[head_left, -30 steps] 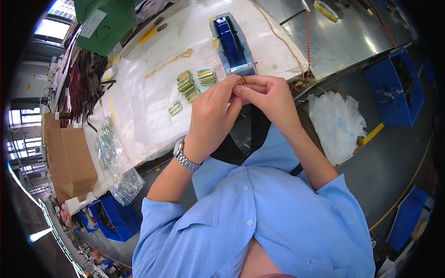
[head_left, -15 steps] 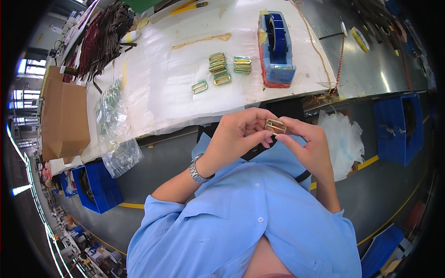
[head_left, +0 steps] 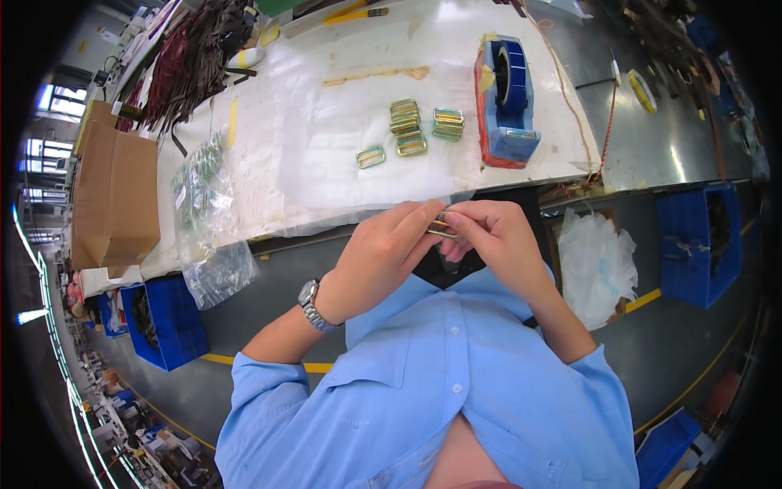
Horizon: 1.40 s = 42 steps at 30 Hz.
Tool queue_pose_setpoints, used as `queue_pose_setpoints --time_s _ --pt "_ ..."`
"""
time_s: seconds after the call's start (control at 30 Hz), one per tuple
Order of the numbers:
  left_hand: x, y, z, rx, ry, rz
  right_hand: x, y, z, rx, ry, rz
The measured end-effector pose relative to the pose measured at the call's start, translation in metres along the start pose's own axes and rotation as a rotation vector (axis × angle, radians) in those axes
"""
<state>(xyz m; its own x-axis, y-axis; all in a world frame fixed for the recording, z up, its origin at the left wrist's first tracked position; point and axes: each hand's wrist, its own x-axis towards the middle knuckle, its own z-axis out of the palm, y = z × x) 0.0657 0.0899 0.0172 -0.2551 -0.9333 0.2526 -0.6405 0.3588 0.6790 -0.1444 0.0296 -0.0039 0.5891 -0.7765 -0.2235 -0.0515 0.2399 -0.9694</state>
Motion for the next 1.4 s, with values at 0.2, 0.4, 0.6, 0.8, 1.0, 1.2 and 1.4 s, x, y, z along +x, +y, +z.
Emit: queue_pose_setpoints --time_s 0.2,0.4,0.6,0.8,1.0,1.2,1.4 --pt "0.013 -0.02 -0.024 0.18 0.027 0.09 0.032 0.009 0.003 0.217 -0.13 0.041" --pt "0.024 -0.085 -0.037 0.362 0.378 -0.074 0.033 0.008 0.002 0.152 -0.129 0.107" --pt "0.026 -0.097 -0.025 0.471 0.266 -0.127 0.009 0.022 -0.015 0.112 -0.107 0.096" --pt "0.096 -0.09 -0.052 0.414 0.206 -0.076 -0.015 0.006 -0.023 0.107 -0.052 0.065" --pt "0.189 -0.162 -0.028 0.674 -0.011 0.342 -0.027 -0.001 -0.042 0.125 0.138 -0.088" --pt "0.213 -0.153 -0.036 0.799 -0.21 0.499 -0.009 -0.012 -0.093 0.007 0.574 -0.314" --pt "0.228 -0.149 -0.042 0.802 -0.361 0.554 0.034 -0.01 -0.109 -0.367 0.541 -0.363"
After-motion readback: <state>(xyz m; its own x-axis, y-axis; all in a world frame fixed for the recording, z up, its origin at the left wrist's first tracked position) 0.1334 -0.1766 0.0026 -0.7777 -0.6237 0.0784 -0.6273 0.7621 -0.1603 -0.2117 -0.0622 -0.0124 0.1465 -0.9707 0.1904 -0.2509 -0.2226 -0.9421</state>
